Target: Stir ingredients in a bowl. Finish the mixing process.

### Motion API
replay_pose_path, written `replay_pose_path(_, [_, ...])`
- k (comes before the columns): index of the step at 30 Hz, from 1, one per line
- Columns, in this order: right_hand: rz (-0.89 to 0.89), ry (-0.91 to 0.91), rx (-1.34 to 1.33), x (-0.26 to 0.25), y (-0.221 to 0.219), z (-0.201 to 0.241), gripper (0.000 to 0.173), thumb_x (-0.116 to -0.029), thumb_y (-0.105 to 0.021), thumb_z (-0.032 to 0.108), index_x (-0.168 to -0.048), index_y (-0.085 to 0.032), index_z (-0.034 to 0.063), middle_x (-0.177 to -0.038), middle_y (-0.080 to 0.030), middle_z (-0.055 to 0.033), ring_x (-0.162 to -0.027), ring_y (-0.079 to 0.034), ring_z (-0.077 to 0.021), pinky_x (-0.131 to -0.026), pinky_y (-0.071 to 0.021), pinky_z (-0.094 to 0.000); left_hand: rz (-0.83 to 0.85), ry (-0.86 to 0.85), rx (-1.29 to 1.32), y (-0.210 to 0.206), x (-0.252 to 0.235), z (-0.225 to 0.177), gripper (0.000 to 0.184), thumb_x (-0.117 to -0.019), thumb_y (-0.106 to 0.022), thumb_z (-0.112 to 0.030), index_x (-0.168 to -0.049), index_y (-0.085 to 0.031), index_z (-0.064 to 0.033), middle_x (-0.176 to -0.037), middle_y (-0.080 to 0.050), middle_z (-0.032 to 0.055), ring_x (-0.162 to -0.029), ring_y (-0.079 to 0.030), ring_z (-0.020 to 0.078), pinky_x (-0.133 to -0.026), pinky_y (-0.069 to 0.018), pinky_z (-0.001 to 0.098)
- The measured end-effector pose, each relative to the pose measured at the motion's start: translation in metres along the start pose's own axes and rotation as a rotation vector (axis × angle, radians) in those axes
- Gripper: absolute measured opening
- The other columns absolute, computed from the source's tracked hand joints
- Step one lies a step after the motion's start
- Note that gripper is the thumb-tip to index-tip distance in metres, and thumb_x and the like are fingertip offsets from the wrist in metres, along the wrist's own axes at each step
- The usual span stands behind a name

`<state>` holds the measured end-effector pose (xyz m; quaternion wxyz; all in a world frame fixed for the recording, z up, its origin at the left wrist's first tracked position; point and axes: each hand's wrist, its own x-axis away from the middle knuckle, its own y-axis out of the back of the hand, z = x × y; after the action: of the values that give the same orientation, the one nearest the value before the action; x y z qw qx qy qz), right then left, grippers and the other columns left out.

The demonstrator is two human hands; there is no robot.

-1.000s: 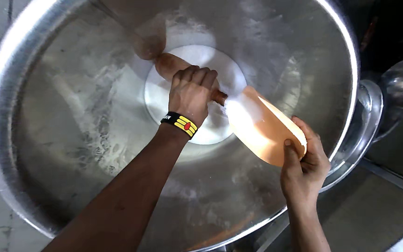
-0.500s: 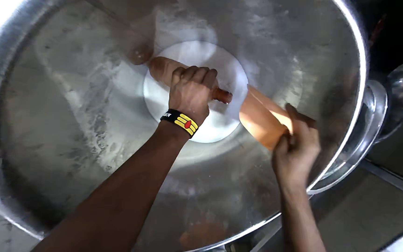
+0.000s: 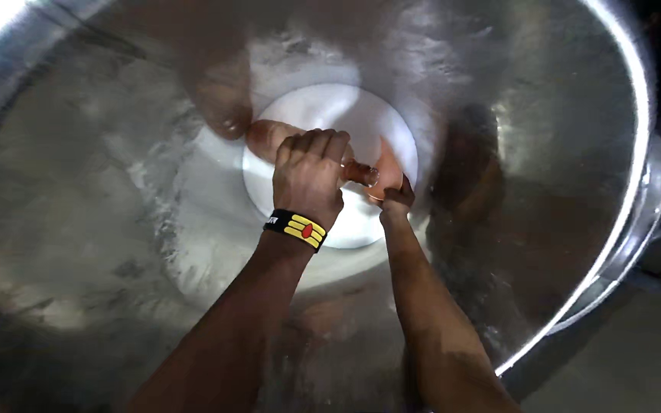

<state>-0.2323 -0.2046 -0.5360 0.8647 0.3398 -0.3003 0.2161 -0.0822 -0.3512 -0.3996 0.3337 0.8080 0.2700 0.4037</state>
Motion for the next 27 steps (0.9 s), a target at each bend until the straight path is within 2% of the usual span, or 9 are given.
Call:
replay_pose_path(3, [0.107,-0.131,-0.256,0.008,0.029,-0.003,0.057,-0.0959,-0.062,-0.002,-0.149,-0.046,0.0113,-0.130,-0.060,-0.0194,-0.101,-0.067,-0.0317,-0.075,-0.0610,-0.0501,0.011,-0.002,0.025,0.000,0.001,-0.002,0.080,-0.0685,-0.080,0.002,-0.143,-0.055,-0.0133,-0.147,-0.057,0.0118,-0.142,-0.047,0.0334,-0.119,-0.0315,0.0552])
replay_pose_path(5, [0.129,-0.159,-0.334,0.016,0.042,0.011,0.056,-0.0974,-0.061,-0.001,-0.148,-0.042,0.0128,-0.125,-0.060,-0.0172,-0.095,-0.067,-0.0286,-0.071,-0.0607,-0.0456,-0.006,0.005,0.049,0.003,0.002,0.000,0.082,-0.0673,-0.081,0.002,-0.143,-0.054,-0.0125,-0.147,-0.056,0.0125,-0.143,-0.046,0.0345,-0.120,-0.0306,0.0555])
replay_pose_path(9, [0.137,-0.146,-0.346,0.053,0.077,0.051,0.048,-0.0988,-0.058,-0.001,-0.143,-0.045,0.0121,-0.116,-0.064,-0.0143,-0.085,-0.069,-0.0247,-0.060,-0.0598,-0.0410,-0.002,0.020,0.106,0.012,0.006,0.003,0.084,-0.0674,-0.083,0.003,-0.145,-0.052,-0.0101,-0.148,-0.055,0.0169,-0.143,-0.045,0.0381,-0.121,-0.0286,0.0567])
replay_pose_path(12, [0.136,-0.100,-0.287,0.089,0.098,0.092,0.042,-0.0988,-0.058,-0.002,-0.139,-0.049,0.0076,-0.111,-0.067,-0.0151,-0.081,-0.071,-0.0246,-0.059,-0.0613,-0.0402,0.002,0.036,0.137,0.012,0.007,0.002,0.086,-0.0684,-0.082,0.003,-0.147,-0.050,-0.0112,-0.150,-0.052,0.0168,-0.145,-0.042,0.0381,-0.122,-0.0277,0.0558])
replay_pose_path(15, [0.183,-0.014,-0.215,0.124,0.125,0.119,0.039,-0.0981,-0.059,-0.002,-0.136,-0.055,0.0068,-0.112,-0.069,-0.0144,-0.087,-0.072,-0.0237,-0.068,-0.0632,-0.0418,0.014,0.034,0.161,0.013,0.007,0.003,0.086,-0.0696,-0.082,0.003,-0.148,-0.049,-0.0111,-0.151,-0.051,0.0179,-0.145,-0.041,0.0392,-0.122,-0.0278,0.0558])
replay_pose_path(17, [0.228,0.048,-0.092,0.142,0.144,0.137,0.038,-0.0986,-0.062,0.004,-0.136,-0.059,0.0140,-0.113,-0.071,-0.0088,-0.089,-0.073,-0.0184,-0.071,-0.0637,-0.0373,0.015,0.027,0.162,0.014,0.004,0.002,0.086,-0.0692,-0.082,0.003,-0.147,-0.050,-0.0108,-0.151,-0.051,0.0187,-0.145,-0.042,0.0398,-0.121,-0.0287,0.0564])
replay_pose_path(19, [0.267,0.119,0.006,0.153,0.159,0.149,0.041,-0.0986,-0.064,0.005,-0.137,-0.062,0.0177,-0.115,-0.072,-0.0067,-0.091,-0.073,-0.0164,-0.075,-0.0634,-0.0354,0.025,0.025,0.162,0.015,0.005,0.001,0.086,-0.0690,-0.082,0.004,-0.147,-0.050,-0.0111,-0.151,-0.051,0.0187,-0.145,-0.042,0.0398,-0.122,-0.0284,0.0563])
replay_pose_path(23, [0.313,0.290,0.137,0.161,0.168,0.166,0.043,-0.0976,-0.060,-0.002,-0.136,-0.065,0.0155,-0.119,-0.071,-0.0070,-0.097,-0.072,-0.0164,-0.082,-0.0626,-0.0343,0.024,0.000,0.137,0.011,0.004,-0.004,0.082,-0.0704,-0.080,0.005,-0.146,-0.051,-0.0104,-0.151,-0.051,0.0171,-0.146,-0.040,0.0384,-0.122,-0.0271,0.0559])
replay_pose_path(27, [0.302,0.405,0.250,0.171,0.162,0.177,0.046,-0.0973,-0.057,-0.005,-0.139,-0.064,0.0134,-0.123,-0.071,-0.0068,-0.099,-0.072,-0.0162,-0.082,-0.0626,-0.0330,0.020,-0.008,0.089,0.006,0.002,-0.009,0.083,-0.0700,-0.080,0.004,-0.147,-0.051,-0.0114,-0.152,-0.051,0.0145,-0.146,-0.041,0.0363,-0.122,-0.0279,0.0546])
